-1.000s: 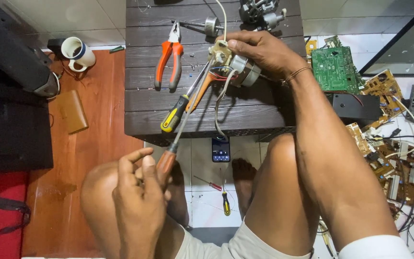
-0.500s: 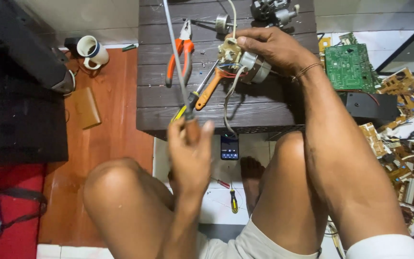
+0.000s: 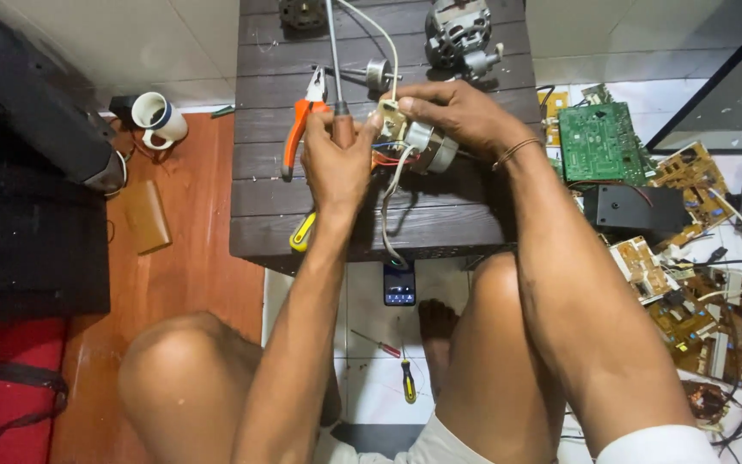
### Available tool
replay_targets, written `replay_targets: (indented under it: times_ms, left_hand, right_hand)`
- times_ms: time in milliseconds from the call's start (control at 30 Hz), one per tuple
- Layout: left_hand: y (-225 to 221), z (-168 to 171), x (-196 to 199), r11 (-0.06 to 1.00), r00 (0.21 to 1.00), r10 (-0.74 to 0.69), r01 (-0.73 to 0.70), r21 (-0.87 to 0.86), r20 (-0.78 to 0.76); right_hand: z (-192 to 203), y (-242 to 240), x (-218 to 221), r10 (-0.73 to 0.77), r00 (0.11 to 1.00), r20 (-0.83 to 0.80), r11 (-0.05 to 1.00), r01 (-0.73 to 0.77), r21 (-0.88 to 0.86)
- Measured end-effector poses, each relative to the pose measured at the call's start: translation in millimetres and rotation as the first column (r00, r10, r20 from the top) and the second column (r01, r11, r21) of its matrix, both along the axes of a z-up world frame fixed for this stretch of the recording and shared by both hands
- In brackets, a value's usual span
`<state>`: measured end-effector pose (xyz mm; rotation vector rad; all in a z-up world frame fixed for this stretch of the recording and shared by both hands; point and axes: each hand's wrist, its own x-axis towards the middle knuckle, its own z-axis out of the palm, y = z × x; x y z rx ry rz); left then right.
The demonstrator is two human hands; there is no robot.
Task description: Assembling and cleaning a small motor casing using a screwdriver and a brush on a repair bench.
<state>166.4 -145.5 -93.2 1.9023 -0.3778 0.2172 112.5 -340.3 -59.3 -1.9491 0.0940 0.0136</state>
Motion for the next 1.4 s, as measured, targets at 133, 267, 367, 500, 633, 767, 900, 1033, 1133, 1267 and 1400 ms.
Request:
replay_targets:
  times_ms: [133,267,367,500,633,767,900,1033,1133,1267,1400]
  left_hand:
    - [-3,-2,3,0.999,1.0,0.018,-0.017,0.045,-0.02]
    - [-6,4,4,0.998,0.998,0.038,-0.035,0.062,-0.057]
    - [-6,10,5,0.997,0.999,0.042,-0.041,0.069,-0.017]
    - [-3,20,3,0.984,0.988,0.069,-0.09,0.156,0.14]
    - [2,17,8,0.968,0.993,0.075,-0.094,0.234,0.088]
    - [10,23,10,0.961,0.973,0.14,-0.088,0.263,-0.185]
    - [17,18,17,0.972,0.954,0.158,-0.104,0.209,-0.257]
    - [19,40,18,0.986,0.95,0.113,-0.072,0.149,-0.292]
    - [17,52,26,0.99,0.943,0.093,-0.052,0.134,-0.321]
    - [16,44,43,0.978,0.939,0.087,-0.018,0.206,-0.332]
    - [17,36,61,0.967,0.959,0.052,0.021,0.254,-0.277]
  right_hand:
    - [-4,-3,0,0.002,1.0,0.001,0.999,-0.002,0.033]
    - [-2,-1,-1,-0.006,1.0,0.009,1.0,0.006,-0.023]
    - [-3,-2,1,0.019,0.999,0.027,0.999,-0.019,0.028]
    - [-3,-2,2,0.053,0.998,0.038,0.998,-0.053,0.02]
    - [-10,-4,4,0.061,0.997,0.055,0.995,-0.065,0.071]
    - [-3,0,1,0.064,0.992,0.108,0.997,-0.068,0.035]
    - [-1,0,-1,0.052,0.993,0.102,0.999,-0.051,-0.007]
    - [-1,0,0,0.035,0.997,0.07,0.998,-0.031,-0.05]
    - [1,2,-1,0.017,0.998,0.058,1.0,-0.017,-0.008]
    - [1,5,-5,0.026,0.997,0.074,1.0,-0.025,-0.014]
    - [6,6,-7,0.001,0.996,0.084,0.999,0.003,-0.042]
